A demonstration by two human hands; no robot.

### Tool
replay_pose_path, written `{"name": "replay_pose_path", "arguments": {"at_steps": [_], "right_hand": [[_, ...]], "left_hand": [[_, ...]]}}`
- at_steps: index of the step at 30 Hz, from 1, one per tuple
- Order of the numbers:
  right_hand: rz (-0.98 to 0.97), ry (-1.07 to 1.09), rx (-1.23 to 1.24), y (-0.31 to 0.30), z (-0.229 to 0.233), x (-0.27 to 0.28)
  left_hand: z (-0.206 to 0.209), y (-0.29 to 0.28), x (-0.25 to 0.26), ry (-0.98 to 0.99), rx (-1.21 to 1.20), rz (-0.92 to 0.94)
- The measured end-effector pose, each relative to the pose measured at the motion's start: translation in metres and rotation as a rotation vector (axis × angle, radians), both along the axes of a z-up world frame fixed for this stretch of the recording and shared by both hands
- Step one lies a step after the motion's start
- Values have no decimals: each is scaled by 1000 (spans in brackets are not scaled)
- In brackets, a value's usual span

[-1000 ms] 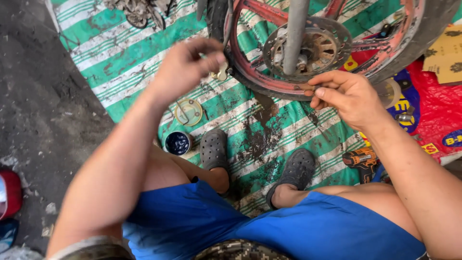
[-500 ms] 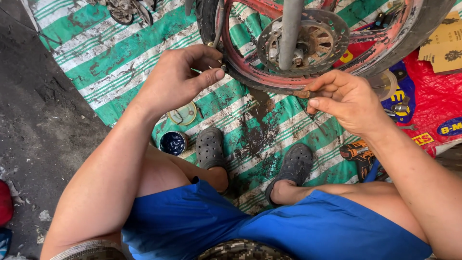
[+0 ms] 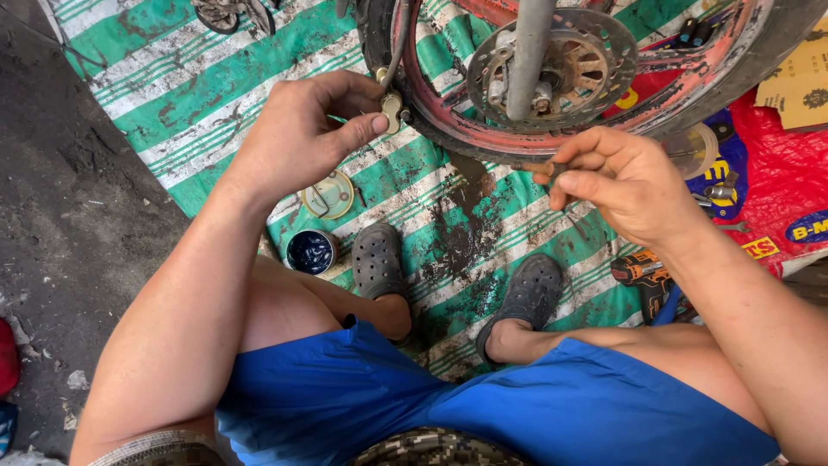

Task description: The person applies blue grease to a motorcycle brake caliper and then installs it onto the front wheel hub, securing it with bolts. The person uses a small metal tool to apply grease and a wrench to tighten the bolts.

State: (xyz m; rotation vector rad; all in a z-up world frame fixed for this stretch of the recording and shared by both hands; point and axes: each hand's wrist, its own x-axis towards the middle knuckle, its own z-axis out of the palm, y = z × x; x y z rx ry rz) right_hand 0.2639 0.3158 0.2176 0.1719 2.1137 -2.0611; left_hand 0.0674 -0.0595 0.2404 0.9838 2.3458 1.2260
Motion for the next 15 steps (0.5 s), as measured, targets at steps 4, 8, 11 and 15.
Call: {"name": "replay_pose_path", "arguments": {"at_steps": [4, 8, 11, 15], "right_hand": [[-8, -32, 80, -2, 0, -1], [-5, -132, 262, 0, 1, 1], [14, -140, 233, 6, -6, 4], [-20, -182, 251, 8, -13, 6]], "left_hand": [[-5, -2, -4, 29, 8, 8], [-10, -9, -10, 68, -27, 41], [-12, -16, -12, 86, -16, 76], [-24, -24, -20, 119, 0, 110]]}}
